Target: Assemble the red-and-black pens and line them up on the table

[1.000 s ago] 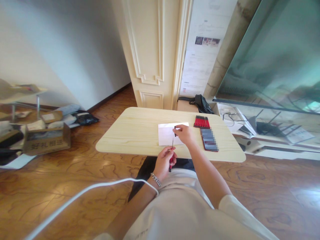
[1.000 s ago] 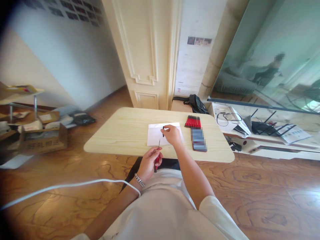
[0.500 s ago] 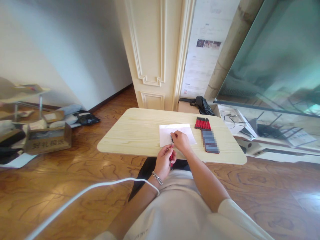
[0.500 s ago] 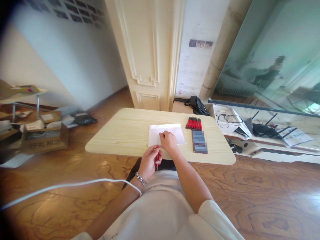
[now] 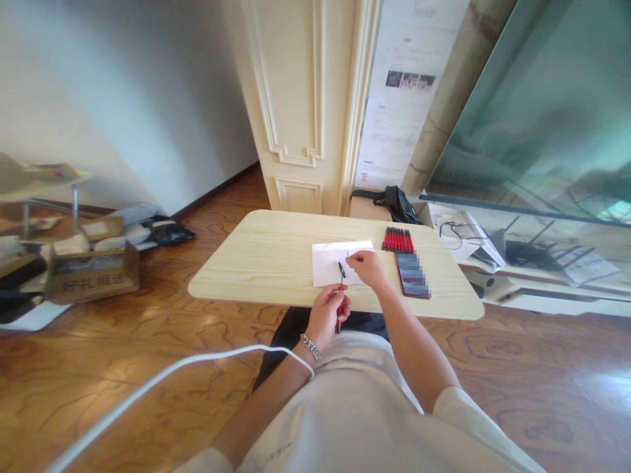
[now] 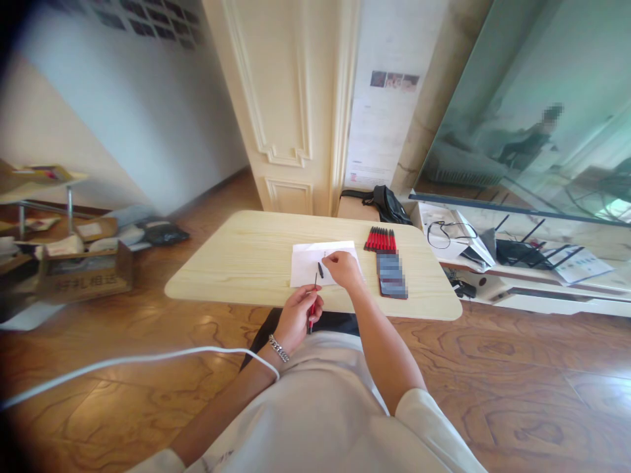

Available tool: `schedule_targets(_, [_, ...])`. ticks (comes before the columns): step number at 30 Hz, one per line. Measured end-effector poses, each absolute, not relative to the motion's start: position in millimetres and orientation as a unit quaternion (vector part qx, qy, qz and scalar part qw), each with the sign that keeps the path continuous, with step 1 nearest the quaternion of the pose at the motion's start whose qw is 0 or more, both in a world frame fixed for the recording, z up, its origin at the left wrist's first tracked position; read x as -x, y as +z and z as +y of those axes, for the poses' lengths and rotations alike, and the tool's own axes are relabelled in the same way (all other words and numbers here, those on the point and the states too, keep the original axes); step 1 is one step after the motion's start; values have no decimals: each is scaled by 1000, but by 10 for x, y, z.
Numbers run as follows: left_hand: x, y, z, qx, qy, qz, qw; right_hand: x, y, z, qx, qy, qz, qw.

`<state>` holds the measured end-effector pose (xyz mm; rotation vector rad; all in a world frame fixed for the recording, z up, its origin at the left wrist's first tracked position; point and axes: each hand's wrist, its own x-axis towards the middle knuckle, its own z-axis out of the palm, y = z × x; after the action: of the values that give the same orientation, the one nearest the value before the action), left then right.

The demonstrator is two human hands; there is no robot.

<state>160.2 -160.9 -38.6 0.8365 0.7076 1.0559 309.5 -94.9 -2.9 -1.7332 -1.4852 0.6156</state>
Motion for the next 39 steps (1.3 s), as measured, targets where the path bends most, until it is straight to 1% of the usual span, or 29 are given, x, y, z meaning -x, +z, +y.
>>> schedule_targets(3, [-1588,-403,-1598,-371,480,325,725,-3108,-51,-893,731,144,-618,250])
schedule_targets(5, [-1584,-408,-1595,-369,480,322,728,-3080,-85,-903,745,117,-627,194])
schedule_targets(8, [-1583,-410,-1597,-369,478,319,730,-3030,-126,-928,756,105,-624,167])
schedule_targets(13, [-1581,-414,-1606,-367,482,318,729,-3024,-125,-915,755,112,-622,173])
schedule_targets(15, [-1582,-421,-1605,-364,485,318,728,-3041,-111,-924,749,112,-622,197])
schedule_targets(18, [-1592,-431,-1597,-363,490,315,728,-3056,-93,-1028,722,136,-617,281])
schedule_targets(21, [-1617,-433,-1589,-364,490,310,729,-3035,-87,-1248,643,249,-621,372])
schedule_targets(23, [-1641,-428,-1593,-367,488,311,729,-3010,-87,-1393,581,327,-628,402])
schedule_targets(25, [-1662,-421,-1610,-374,482,311,729,-3003,-84,-1459,550,368,-613,431])
schedule_targets(28, [-1675,-412,-1648,-383,466,307,737,-3083,-75,-1342,559,386,-541,495])
schedule_targets(30, [-1669,-407,-1666,-385,458,305,741,-3186,-73,-1161,584,367,-517,507])
schedule_targets(32, [-1657,-403,-1669,-382,457,309,741,-3278,-83,-978,627,314,-544,461])
schedule_targets(37, [-1637,-400,-1642,-349,468,315,748,-3257,-173,-793,724,163,-614,270])
schedule_targets(39, [-1634,-398,-1635,-340,469,313,753,-3183,-206,-809,743,132,-611,240])
